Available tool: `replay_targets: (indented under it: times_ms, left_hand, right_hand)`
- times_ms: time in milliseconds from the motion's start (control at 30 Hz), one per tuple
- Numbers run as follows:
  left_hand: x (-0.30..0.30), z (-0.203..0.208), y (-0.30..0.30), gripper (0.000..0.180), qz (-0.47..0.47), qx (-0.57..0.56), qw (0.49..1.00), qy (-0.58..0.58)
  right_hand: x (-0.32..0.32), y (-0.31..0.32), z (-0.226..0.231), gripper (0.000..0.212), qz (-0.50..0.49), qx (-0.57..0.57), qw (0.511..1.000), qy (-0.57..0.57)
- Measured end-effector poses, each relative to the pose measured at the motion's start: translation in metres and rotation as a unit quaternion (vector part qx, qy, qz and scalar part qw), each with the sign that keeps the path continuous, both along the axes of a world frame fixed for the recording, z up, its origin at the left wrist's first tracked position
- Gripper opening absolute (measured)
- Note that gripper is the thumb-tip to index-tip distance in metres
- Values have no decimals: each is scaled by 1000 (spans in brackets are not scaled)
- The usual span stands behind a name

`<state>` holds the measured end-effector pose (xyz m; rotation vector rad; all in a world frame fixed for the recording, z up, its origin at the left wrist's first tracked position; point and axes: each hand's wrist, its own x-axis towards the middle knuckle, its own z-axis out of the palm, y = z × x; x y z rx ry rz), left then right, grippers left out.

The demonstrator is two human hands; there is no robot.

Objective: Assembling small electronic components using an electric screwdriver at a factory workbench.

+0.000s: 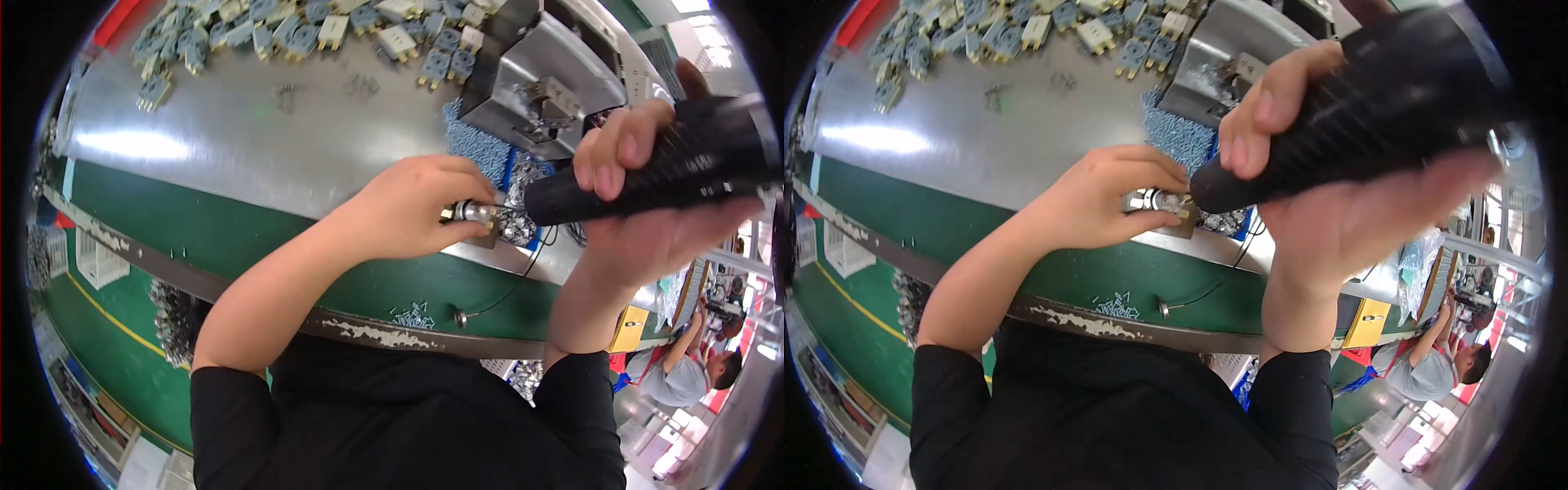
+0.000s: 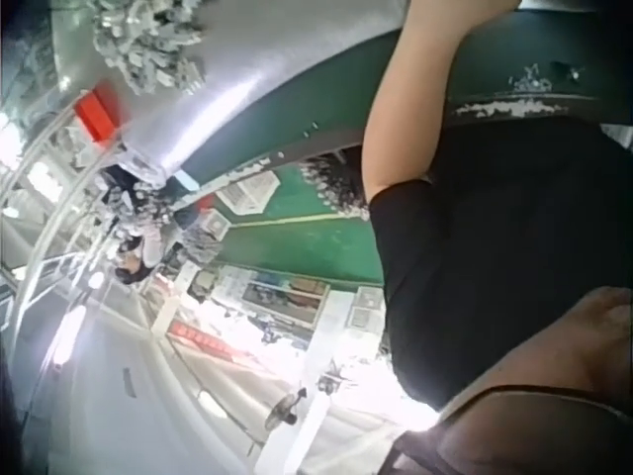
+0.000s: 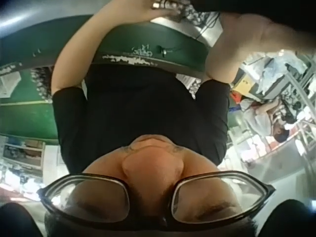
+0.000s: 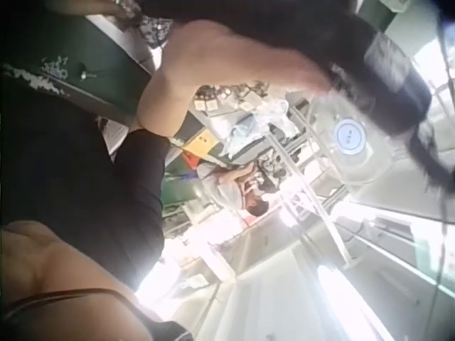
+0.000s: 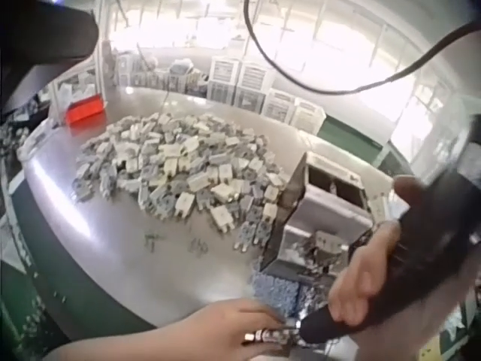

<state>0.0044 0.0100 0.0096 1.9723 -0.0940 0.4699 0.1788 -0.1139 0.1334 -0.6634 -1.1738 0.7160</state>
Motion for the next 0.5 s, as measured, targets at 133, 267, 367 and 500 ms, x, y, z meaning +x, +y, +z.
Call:
replay_targets:
  times_ms: [133, 267, 367, 500]
  left_hand:
    - [-2, -2, 0, 26, 3, -46, 999, 13]
    - [-7, 4, 3, 26, 1, -29, 997, 78]
    - [-6, 2, 1, 26, -10, -40, 996, 82]
    - [-5, -5, 0, 27, 8, -10, 999, 47]
  right_hand:
    - [-38, 6, -6, 117, -117, -84, 989, -42]
    - [-47, 8, -12, 117, -156, -107, 979, -82]
    - [-45, 16, -23, 118, -111, -74, 990, -42]
    - [-45, 20, -27, 119, -101, -53, 993, 7]
